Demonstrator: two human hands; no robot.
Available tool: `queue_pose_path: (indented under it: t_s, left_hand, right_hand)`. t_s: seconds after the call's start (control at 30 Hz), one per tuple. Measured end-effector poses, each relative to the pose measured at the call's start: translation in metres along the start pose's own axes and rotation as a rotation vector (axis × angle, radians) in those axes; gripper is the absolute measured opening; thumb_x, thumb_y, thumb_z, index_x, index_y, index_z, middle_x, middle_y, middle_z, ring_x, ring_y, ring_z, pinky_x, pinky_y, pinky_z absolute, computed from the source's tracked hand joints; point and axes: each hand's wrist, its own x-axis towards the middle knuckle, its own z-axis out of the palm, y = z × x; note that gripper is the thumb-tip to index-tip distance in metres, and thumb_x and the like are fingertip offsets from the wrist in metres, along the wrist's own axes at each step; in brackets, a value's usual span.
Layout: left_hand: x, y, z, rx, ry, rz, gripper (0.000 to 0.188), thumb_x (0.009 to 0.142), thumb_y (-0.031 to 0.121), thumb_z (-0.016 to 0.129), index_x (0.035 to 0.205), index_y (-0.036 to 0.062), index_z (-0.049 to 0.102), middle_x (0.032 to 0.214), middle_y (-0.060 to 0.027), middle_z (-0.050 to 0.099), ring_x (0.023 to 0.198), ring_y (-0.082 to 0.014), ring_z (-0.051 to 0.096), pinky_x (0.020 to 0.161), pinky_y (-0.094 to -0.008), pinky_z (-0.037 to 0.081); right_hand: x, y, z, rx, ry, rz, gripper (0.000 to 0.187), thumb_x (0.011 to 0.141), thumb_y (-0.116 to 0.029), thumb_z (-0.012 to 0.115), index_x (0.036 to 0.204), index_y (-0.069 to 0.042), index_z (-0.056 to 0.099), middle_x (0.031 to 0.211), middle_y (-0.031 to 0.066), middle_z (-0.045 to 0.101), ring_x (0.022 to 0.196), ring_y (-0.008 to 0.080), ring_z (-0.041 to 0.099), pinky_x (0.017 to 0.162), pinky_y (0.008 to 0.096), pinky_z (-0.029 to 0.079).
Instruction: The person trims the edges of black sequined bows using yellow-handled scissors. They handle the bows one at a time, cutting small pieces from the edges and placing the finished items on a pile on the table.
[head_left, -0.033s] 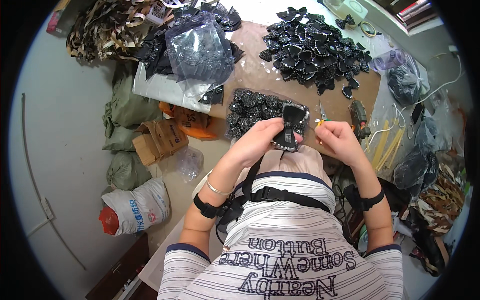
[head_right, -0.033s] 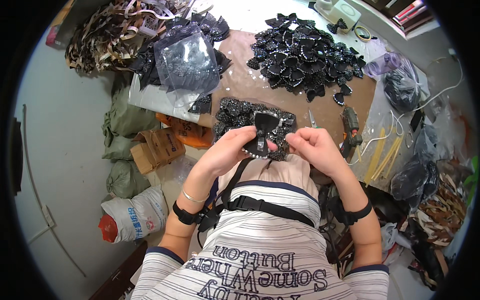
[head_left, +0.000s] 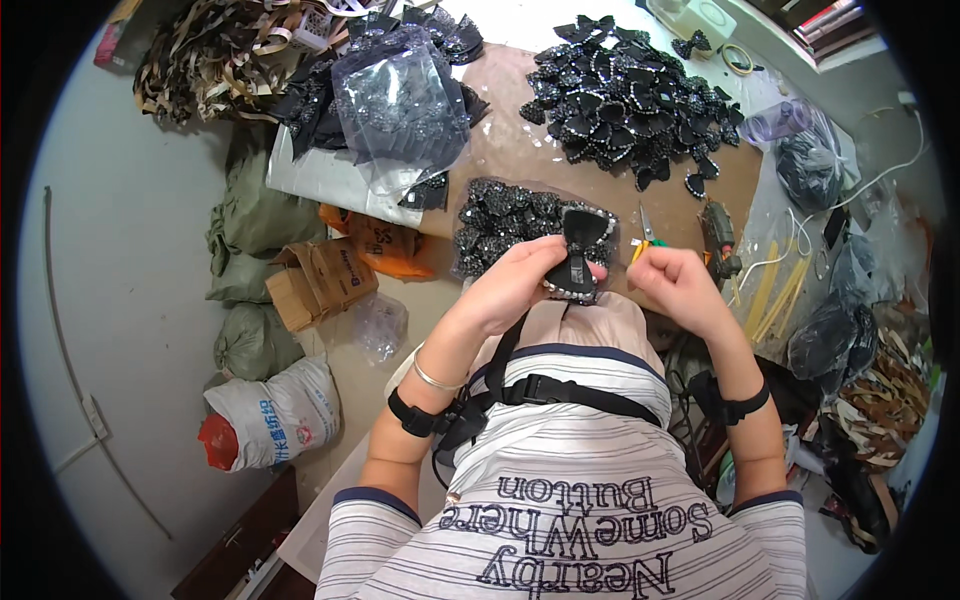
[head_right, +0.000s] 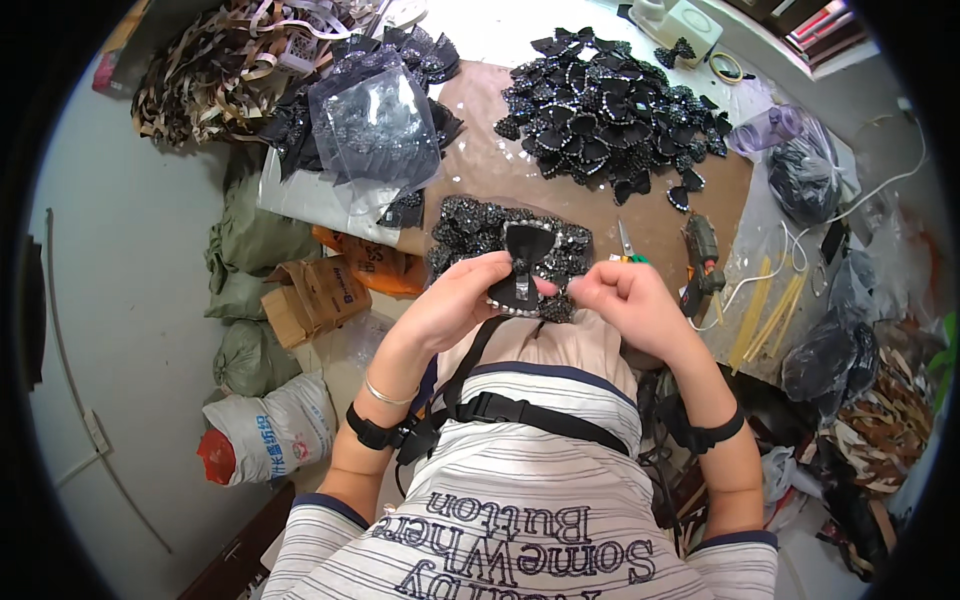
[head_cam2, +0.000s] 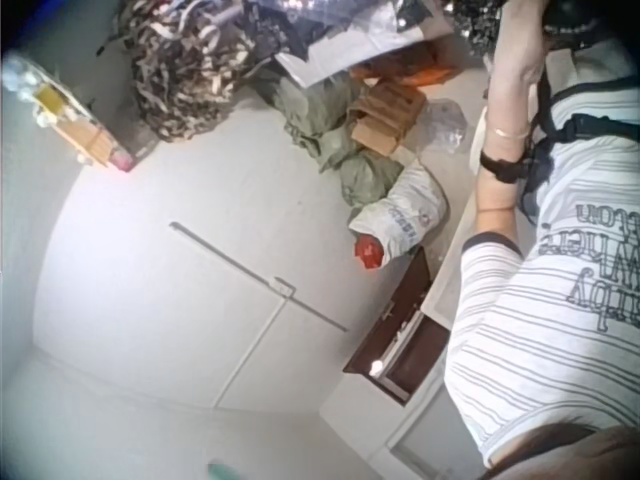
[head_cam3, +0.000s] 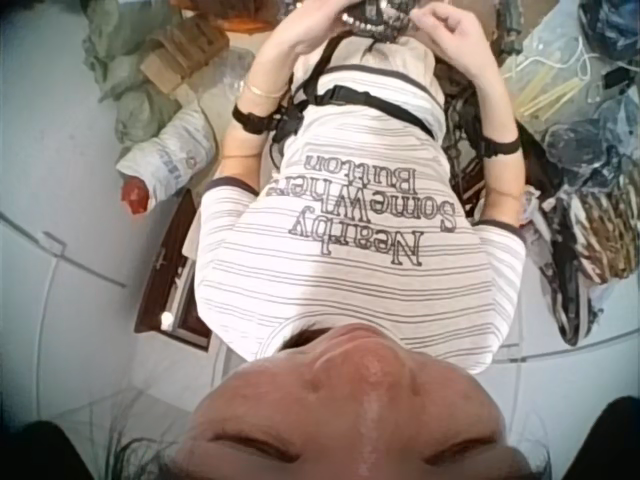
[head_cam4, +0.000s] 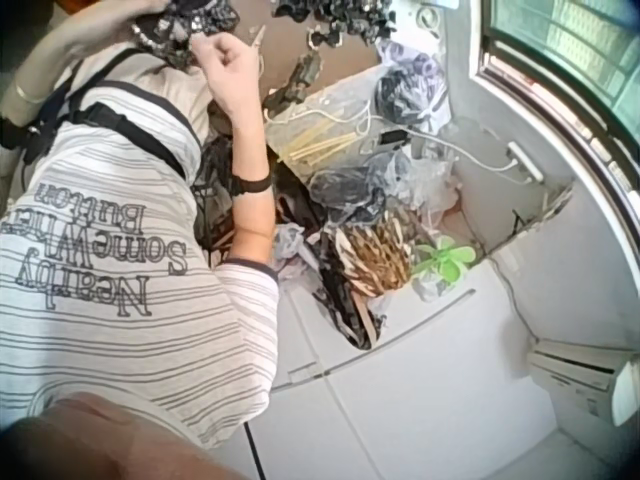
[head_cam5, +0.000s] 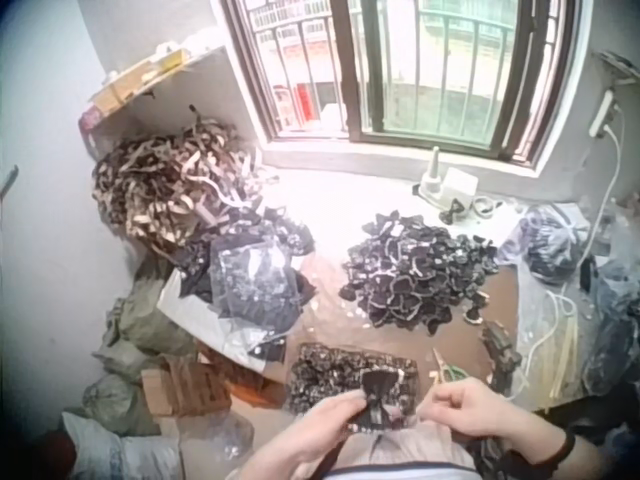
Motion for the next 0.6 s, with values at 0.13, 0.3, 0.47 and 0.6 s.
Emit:
queue_pose_path:
  t_s: [0.13,0.3,0.47,0.6]
  left_hand:
    - [0.001,-0.001,0.007,0.079,0.017,0.056,0.032,0.099,0.014,0.035,0.118,-0.004,0.053,0.115,-0.0121,0.062,0.103,-0.0145,0.06,0.091,-0.0292,0.047]
    - [0.0,-0.005,0.013,0.413,0.014,0.207,0.031,0.098,0.012,0.038,0.12,-0.003,0.054,0.112,-0.0082,0.063,0.1,-0.0095,0.057,0.088,-0.0256,0.046]
    - [-0.002,-0.01,0.018,0.544,0.084,0.279,0.031,0.097,0.011,0.039,0.119,-0.003,0.056,0.105,-0.0081,0.065,0.095,-0.0087,0.057,0.086,-0.0254,0.046]
    - [-0.001,-0.015,0.018,0.554,0.12,0.337,0.03,0.096,0.011,0.039,0.116,-0.0026,0.057,0.097,-0.0071,0.066,0.087,-0.0088,0.057,0.082,-0.026,0.046]
  right_hand:
    - [-0.005,-0.011,0.009,-0.164,-0.04,0.043,0.03,0.091,-0.025,0.062,0.076,0.001,0.062,0.058,-0.007,0.047,0.053,0.0004,0.036,0.047,0.0202,0.026]
    - [0.001,-0.012,-0.006,-0.029,-0.167,0.263,0.041,0.091,-0.037,0.06,0.072,0.0,0.064,0.053,-0.0059,0.045,0.046,0.0022,0.033,0.042,0.0211,0.023]
    - [0.002,-0.012,-0.011,0.047,-0.216,0.301,0.043,0.09,-0.04,0.061,0.069,-0.001,0.063,0.052,-0.0055,0.045,0.045,0.0031,0.033,0.041,0.0208,0.022]
    - [0.005,-0.012,-0.011,0.043,-0.23,0.312,0.043,0.089,-0.039,0.062,0.068,-0.001,0.063,0.052,-0.0054,0.045,0.045,0.003,0.033,0.041,0.0205,0.022]
